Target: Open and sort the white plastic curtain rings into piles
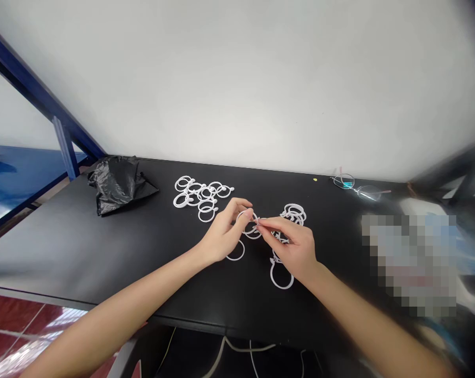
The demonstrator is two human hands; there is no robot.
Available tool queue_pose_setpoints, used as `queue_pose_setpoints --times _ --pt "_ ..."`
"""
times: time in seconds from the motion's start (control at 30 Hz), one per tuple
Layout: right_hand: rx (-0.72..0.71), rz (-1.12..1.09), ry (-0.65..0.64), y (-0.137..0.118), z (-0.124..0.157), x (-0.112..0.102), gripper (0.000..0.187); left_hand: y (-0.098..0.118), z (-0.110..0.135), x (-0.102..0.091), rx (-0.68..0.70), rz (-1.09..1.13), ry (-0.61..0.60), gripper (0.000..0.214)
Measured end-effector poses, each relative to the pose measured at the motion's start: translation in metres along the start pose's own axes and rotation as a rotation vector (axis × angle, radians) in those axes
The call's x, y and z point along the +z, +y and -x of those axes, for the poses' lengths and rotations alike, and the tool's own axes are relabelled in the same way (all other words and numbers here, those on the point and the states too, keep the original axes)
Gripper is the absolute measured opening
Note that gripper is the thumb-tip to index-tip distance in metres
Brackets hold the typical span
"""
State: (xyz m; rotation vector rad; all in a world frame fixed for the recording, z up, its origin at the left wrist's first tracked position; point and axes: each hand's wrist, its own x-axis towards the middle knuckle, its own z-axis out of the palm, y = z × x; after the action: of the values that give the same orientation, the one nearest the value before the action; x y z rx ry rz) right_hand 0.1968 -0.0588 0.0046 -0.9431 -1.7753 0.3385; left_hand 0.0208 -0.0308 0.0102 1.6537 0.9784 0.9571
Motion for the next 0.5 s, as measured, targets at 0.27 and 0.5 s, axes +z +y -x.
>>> queue_pose_setpoints --times 0.27,0.5 --pt "-0.108 -0.056 -0.032 -0.0092 0.0008 -0.0044 0.016 -0.0036 0.0079 -0.0037 0.518 -0.618 -0.002 0.049" --pt "-0.038 -0.167 -0.078 -0.0092 0.0028 -0.0017 0.016 -0.0099 0.0046 -0.0079 0.565 -0.503 -0.053 0.057"
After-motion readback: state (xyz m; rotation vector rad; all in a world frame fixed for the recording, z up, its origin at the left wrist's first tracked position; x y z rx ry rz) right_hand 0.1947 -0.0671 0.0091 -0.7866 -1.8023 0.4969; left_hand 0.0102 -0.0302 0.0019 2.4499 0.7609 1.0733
